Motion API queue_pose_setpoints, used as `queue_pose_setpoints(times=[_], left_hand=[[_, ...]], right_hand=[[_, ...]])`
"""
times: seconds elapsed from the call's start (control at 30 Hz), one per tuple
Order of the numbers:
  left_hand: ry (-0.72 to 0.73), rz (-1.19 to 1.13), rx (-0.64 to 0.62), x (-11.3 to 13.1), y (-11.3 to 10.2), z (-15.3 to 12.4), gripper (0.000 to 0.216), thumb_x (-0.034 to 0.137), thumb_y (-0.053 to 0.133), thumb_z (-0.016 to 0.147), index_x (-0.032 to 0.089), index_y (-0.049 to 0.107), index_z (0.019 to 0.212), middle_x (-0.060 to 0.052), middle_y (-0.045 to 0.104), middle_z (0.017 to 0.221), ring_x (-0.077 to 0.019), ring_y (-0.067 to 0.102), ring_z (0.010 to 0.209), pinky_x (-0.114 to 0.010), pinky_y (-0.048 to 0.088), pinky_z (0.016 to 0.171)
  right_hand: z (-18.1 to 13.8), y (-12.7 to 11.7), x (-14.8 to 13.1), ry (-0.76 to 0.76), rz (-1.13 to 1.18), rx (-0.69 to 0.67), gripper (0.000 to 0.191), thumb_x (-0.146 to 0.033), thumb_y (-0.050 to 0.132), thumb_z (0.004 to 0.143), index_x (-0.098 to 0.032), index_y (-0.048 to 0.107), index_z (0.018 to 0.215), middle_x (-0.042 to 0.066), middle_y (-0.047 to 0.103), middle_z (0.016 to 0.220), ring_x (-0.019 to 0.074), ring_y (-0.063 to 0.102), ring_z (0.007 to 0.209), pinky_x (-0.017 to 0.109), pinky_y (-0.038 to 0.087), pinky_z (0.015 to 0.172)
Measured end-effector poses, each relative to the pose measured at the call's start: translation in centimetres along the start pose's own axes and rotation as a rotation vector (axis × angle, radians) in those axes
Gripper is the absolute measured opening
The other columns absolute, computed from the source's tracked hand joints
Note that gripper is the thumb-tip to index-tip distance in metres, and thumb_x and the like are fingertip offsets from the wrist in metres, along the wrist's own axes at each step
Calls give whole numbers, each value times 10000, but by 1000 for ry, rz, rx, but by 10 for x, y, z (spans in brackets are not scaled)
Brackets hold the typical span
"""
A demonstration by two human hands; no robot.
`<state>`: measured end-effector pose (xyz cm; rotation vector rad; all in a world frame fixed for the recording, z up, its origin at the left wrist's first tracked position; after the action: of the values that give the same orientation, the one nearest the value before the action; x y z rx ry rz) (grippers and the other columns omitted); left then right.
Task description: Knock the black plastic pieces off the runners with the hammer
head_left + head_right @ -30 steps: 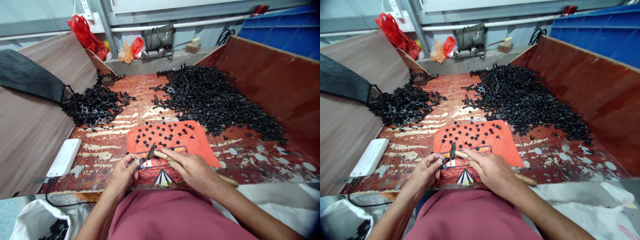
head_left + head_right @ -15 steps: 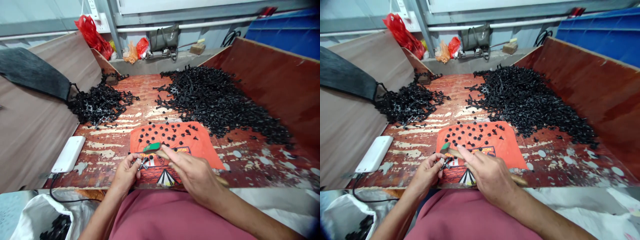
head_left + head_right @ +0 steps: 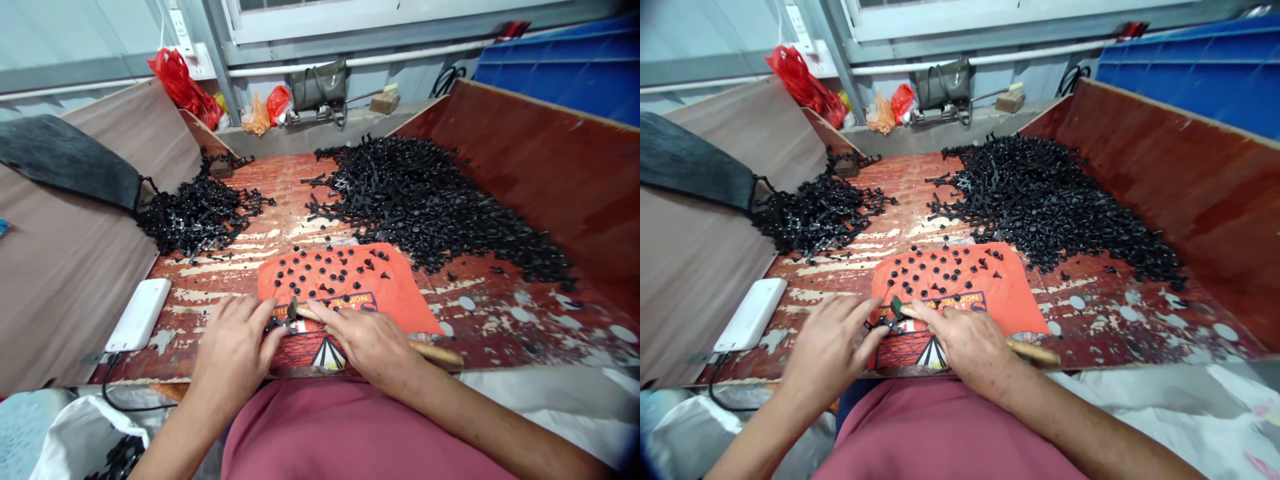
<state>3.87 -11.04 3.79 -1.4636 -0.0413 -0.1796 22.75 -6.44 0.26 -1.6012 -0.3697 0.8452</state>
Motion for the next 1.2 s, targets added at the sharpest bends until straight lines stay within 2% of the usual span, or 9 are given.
queue_pose_setpoints(times=[0.07,0.17,0.3,0.63,0.87,0.97,1.03,1.1,1.2], left_hand=[[48,-157,-81,0,18,5,269,349,600,875,210,661,1096,-106,715,997,-286,626,956,-410,408,926],[-114,-370,-157,-13,36,7,179,376,584,878,216,664,864,-78,694,821,-257,605,785,-340,407,749],[-291,-762,-185,-25,35,6,301,439,526,895,220,552,691,7,556,646,-182,509,635,-260,353,601],[-396,-983,-129,-16,50,19,257,379,565,838,197,510,665,56,438,507,-103,382,499,-212,287,510],[-596,-1304,-216,-7,60,16,329,483,658,762,193,504,767,38,591,515,-38,292,319,-175,158,366],[-543,-1311,-223,5,55,17,358,509,661,773,198,485,787,32,611,545,-52,378,323,-171,228,363],[-498,-1323,-229,14,50,17,357,509,665,781,197,496,811,34,606,571,-65,438,368,-175,299,400],[-454,-1355,-229,23,45,17,347,500,673,787,193,518,836,30,602,632,-81,509,453,-190,387,478],[-375,-1383,-241,27,38,11,304,442,693,790,195,570,918,-4,616,793,-128,596,671,-233,479,660]], right_hand=[[-1,-3,1,-1,22,19,521,-245,465,997,-375,385,1495,44,739,1057,215,713,888,312,544,719],[-5,-14,8,-6,144,75,511,-230,454,1004,-391,398,1485,20,723,1170,194,711,944,303,562,765],[-17,-23,27,80,289,132,477,-269,402,1040,-424,373,1490,-22,690,1260,175,708,991,330,563,873],[-38,-6,41,180,240,70,477,-267,418,1031,-416,389,1483,-18,696,1250,208,707,1027,402,568,897],[-30,-20,31,167,341,155,435,-287,419,1022,-390,469,1442,2,728,1178,202,723,937,348,566,826],[-12,-30,19,153,498,170,330,-281,442,1004,-335,615,1279,1,746,1054,179,699,872,277,523,743],[4,-32,12,155,578,164,161,-282,531,945,-256,675,1011,-15,713,842,150,630,707,234,454,615],[20,-31,6,168,640,152,98,-268,603,872,-215,592,790,-45,610,695,117,522,599,213,349,522],[34,-28,2,179,703,153,160,-203,602,814,-204,489,701,-72,496,633,90,428,557,208,268,495]])
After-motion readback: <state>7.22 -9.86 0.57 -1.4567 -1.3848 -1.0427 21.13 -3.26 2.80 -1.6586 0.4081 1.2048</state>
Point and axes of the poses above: each hand's wrist, its own z-axis towards the middle knuckle, its own y-axis out of the palm, x = y × z, the point moved 5 cm from there along z, towards the middle knuckle
